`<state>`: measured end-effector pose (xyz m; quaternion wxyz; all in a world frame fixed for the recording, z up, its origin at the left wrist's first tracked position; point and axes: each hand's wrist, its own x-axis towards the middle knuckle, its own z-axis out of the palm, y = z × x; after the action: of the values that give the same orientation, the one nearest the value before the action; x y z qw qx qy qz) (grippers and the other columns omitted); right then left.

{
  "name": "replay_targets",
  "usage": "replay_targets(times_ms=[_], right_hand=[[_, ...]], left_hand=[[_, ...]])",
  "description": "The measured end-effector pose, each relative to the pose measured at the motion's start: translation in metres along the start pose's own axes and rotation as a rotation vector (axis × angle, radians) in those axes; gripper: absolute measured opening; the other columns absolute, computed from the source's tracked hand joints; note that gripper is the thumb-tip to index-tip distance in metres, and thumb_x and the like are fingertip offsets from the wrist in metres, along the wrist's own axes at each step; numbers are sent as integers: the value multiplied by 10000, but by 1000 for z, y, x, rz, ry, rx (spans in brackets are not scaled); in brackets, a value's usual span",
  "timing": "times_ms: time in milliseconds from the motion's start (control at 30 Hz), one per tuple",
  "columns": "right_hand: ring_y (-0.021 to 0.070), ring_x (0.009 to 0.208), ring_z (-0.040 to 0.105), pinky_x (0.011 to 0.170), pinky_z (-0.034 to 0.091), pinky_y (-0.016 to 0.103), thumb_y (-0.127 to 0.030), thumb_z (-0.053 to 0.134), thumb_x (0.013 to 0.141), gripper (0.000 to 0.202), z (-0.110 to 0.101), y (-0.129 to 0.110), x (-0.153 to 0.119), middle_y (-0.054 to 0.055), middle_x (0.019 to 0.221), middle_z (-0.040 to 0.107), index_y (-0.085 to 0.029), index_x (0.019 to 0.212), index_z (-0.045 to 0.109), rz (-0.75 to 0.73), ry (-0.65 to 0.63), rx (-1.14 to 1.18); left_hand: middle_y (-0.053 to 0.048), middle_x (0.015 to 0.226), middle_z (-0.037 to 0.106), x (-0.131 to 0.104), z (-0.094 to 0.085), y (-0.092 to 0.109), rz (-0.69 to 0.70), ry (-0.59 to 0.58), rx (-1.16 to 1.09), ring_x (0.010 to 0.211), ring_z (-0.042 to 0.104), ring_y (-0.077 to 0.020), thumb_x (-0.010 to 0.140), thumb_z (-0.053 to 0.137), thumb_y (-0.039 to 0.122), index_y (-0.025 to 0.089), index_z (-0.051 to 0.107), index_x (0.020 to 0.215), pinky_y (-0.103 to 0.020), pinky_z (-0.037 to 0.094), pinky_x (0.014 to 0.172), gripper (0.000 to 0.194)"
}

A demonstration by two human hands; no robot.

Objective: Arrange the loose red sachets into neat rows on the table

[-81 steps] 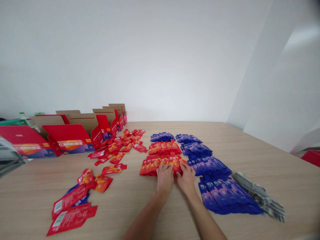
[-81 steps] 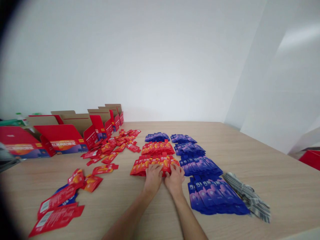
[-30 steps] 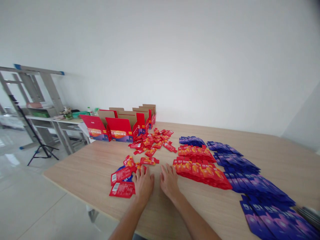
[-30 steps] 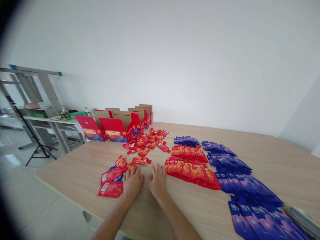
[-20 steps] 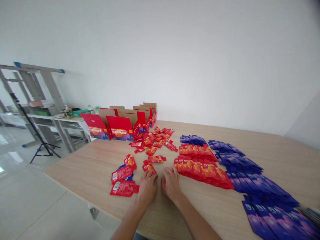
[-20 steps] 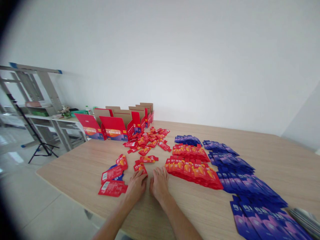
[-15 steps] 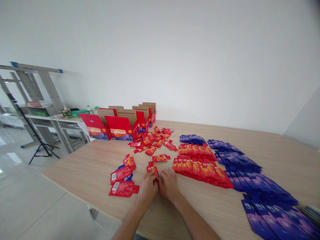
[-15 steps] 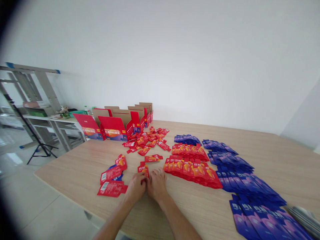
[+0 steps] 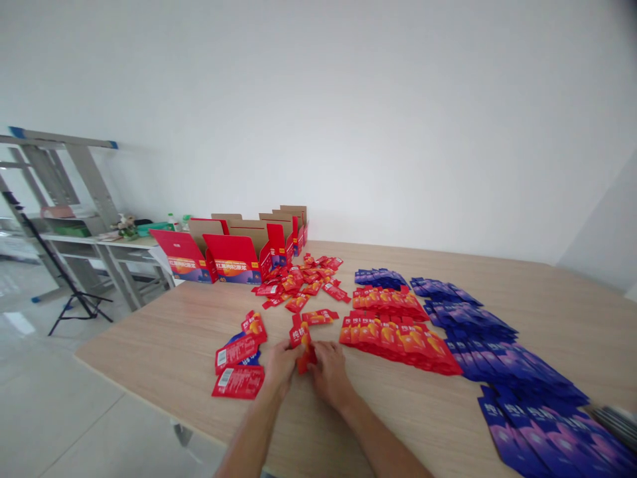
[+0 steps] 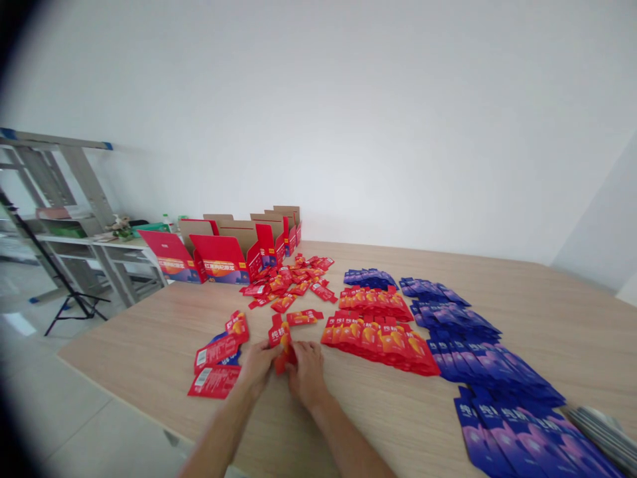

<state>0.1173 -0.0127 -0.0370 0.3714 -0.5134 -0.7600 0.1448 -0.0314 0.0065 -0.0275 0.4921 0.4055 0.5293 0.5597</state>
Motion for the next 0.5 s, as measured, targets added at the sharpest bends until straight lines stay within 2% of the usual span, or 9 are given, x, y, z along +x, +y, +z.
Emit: replay_targets(times_ms=[100, 133, 233, 333, 500], right_hand=[[287, 1151, 580, 1009, 446, 407, -256, 665, 790, 507, -2, 2, 3, 129, 1258, 651, -183, 1289, 606, 81, 84, 189], [287, 1109, 609, 964, 480, 399, -288, 672, 792, 499, -4, 2, 5, 132, 1235, 663, -180, 1275, 611, 131, 82, 276], [250, 855, 686, 738, 537, 339, -356, 650, 819, 343, -13, 0, 8, 101, 1010, 734, -179, 1112, 670, 259, -40, 556], [197, 645, 657, 572, 470, 270, -338, 667, 782, 194, -20, 0, 10, 42, 741, 716, -173, 885, 677, 356, -141, 719], [149, 514, 596, 498, 402, 240, -337, 740, 694, 200, -21, 4, 10, 11, 621, 679, -175, 769, 647, 520, -188, 834]], left_hand=[[-55, 720, 729, 2, 4, -1, -20, -113, -237, 644, 665, -180, 639, 800, 328, 113, 747, 836, -278, 510, 623, 297], [-58, 715, 727, 3, 6, 0, -26, -118, -291, 637, 662, -178, 630, 813, 332, 110, 747, 834, -273, 505, 613, 308], [-59, 664, 708, 5, 15, 7, -41, -120, -366, 594, 646, -170, 619, 842, 376, 100, 745, 814, -261, 489, 565, 352], [-39, 622, 679, 8, 26, 19, -22, -145, -384, 519, 598, -136, 645, 832, 462, 101, 730, 816, -235, 444, 496, 412], [23, 541, 598, 15, 41, 34, -13, -106, -366, 429, 495, -86, 639, 830, 511, 123, 672, 744, -204, 368, 432, 431]])
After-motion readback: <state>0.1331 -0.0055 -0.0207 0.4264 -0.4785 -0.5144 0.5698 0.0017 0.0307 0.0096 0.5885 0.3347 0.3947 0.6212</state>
